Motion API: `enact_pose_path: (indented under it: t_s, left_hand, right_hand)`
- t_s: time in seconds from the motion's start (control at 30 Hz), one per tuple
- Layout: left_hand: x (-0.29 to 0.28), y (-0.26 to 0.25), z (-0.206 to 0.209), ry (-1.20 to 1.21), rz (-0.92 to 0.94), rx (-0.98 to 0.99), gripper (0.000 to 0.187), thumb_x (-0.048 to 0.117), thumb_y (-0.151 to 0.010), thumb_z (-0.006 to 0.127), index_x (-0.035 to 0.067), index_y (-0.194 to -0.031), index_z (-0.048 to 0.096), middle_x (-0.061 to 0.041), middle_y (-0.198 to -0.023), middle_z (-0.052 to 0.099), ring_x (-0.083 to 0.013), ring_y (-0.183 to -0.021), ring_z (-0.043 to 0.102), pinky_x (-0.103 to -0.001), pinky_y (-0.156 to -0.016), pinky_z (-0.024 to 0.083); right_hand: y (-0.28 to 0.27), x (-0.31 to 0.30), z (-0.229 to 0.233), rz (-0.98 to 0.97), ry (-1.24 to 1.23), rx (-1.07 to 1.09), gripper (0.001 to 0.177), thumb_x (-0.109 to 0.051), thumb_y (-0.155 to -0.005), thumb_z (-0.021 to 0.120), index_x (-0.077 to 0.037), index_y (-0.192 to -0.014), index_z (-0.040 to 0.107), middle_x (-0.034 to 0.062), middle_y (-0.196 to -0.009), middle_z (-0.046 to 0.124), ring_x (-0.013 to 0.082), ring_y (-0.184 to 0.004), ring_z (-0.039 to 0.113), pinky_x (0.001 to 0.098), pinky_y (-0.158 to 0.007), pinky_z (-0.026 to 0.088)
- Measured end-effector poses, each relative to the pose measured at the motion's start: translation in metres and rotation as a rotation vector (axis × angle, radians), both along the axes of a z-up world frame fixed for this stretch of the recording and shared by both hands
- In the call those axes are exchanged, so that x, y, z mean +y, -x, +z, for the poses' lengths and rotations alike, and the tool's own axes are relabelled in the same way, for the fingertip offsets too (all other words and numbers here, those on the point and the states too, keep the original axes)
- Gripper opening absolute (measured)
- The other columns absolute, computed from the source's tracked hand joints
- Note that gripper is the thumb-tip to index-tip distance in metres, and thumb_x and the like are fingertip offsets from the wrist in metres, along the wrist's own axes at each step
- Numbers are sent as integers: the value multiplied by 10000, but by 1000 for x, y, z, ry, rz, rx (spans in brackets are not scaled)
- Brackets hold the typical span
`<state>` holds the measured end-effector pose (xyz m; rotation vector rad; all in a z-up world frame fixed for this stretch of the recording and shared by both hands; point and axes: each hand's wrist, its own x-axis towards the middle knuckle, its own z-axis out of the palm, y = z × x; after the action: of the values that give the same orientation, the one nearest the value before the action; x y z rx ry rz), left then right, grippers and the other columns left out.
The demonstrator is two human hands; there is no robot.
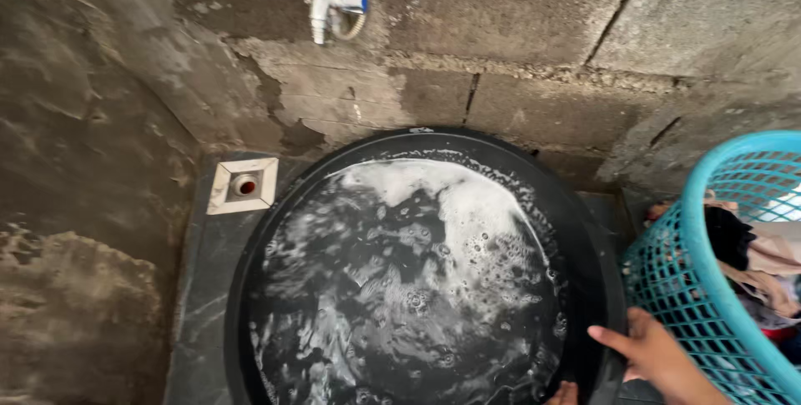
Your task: The person washes several pieces of clothing by hand in a black basin filled with soapy water, then drains the basin and refills it with fresh water. They add fabric softener from sachets and place the clothes into the fresh water to soak.
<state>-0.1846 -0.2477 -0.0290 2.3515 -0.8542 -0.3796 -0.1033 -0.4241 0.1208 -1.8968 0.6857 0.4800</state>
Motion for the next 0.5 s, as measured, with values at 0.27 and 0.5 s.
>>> enact_pose_path:
  t_s: [0.27,0.5]
  left_hand:
    - [46,-8,43,177,-87,144,607,181,-1017,338,-91,-1558,371,-303,-1512,506,-457,-1044,687,-574,-755,577]
    - [73,-17,29,252,-103,176,595,281,-1126,311,-39,-1624,367,-355,-1381,576,-446,-1160,672,-519,-934,566]
  right_hand:
    - [-18,47,69,36,125,-113,489,-258,-817,824,82,-1078,590,178,-742,619,249,-547,590,389,-469,475]
    - [-12,79,117,63,-9,-97,434,-265,-802,810,-22,-1105,618,129,-751,666,220,-549,603,379,-490,512]
